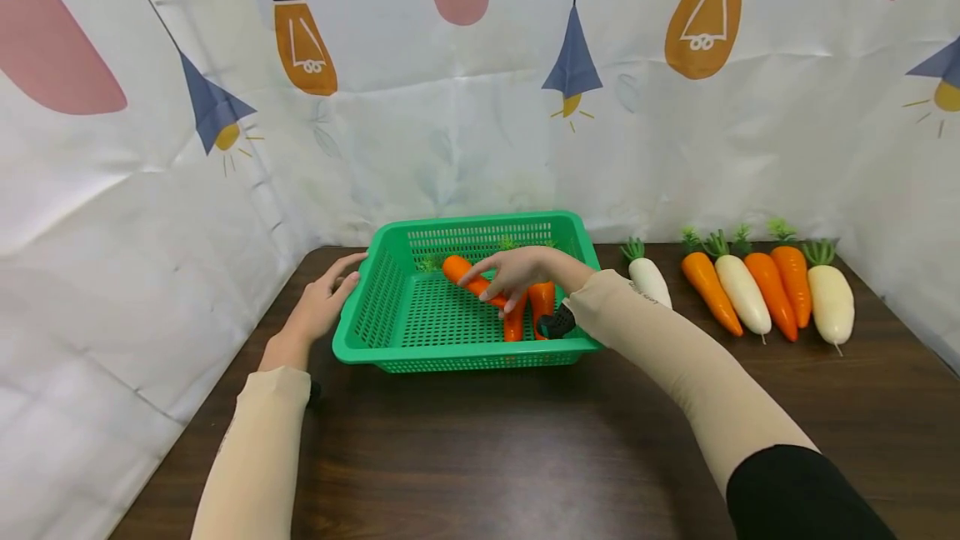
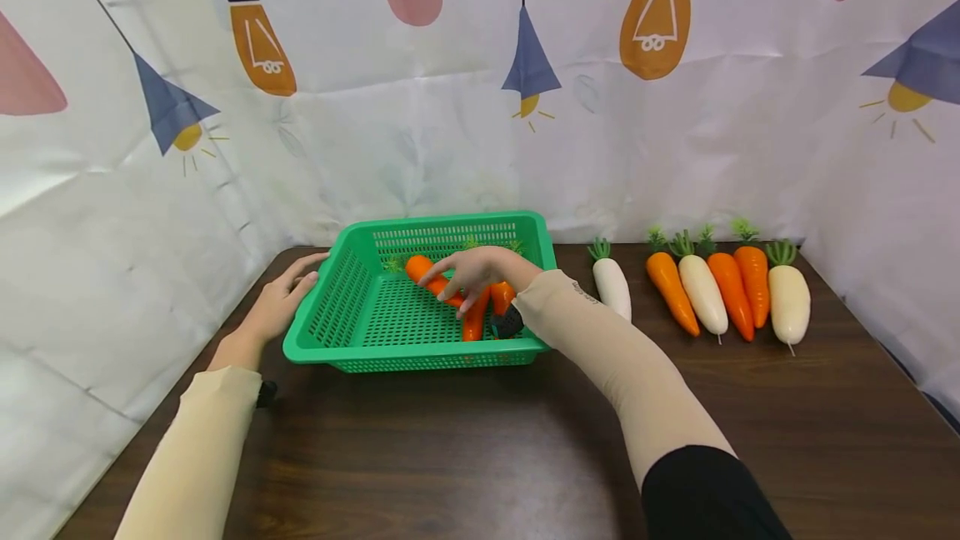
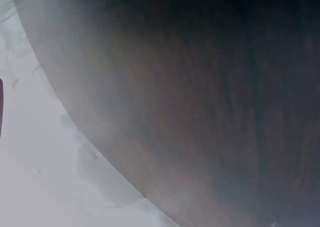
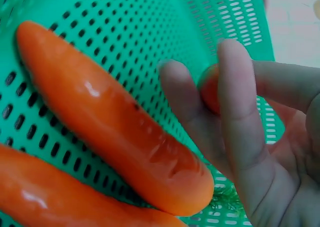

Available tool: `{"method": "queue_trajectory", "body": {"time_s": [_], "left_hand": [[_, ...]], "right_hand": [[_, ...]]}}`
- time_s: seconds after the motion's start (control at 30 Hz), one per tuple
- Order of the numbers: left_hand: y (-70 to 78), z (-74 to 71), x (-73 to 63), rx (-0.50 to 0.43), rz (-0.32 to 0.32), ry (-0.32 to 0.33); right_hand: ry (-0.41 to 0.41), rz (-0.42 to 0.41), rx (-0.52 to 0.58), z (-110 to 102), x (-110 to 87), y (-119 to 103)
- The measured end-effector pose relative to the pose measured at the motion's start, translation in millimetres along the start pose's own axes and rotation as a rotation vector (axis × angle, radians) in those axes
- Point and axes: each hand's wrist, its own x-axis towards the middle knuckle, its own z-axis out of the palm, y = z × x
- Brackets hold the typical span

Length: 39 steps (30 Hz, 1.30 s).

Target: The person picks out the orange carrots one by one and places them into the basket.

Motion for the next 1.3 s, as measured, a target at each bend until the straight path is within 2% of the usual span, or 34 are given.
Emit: {"method": "queue_trajectory", "body": {"time_s": [0.13, 0.37, 0.57, 0.67, 0.9, 1.3], "left_hand": [[-0.5, -0.2, 1.0, 0.001, 0.004, 0.002], [-1.5, -0.9, 0.7, 0.001, 0.005, 0.002], [-3.3, 0.0, 1.0, 0.004, 0.002, 0.000], [-3.9, 0.9, 2.4, 0.003, 0.004, -0.001], [-2.8, 1.8, 4.2, -0.005, 0.008, 0.009], [-2.2, 1.6, 0.8, 0.000, 0.000, 0.003]], "right_hand": [[0.018, 0.018, -0.037, 2, 0.6, 1], [0.007, -0.009, -0.150, 7, 2.1, -1], [-0.015, 0.013, -0.316, 13, 6.6, -1], [-0.009, 0.029, -0.366, 15, 6.2, -1], [0.000, 0.020, -0.406, 18, 3.7, -3], [-0.026, 0.007, -0.413, 16, 6.2, -1]]}}
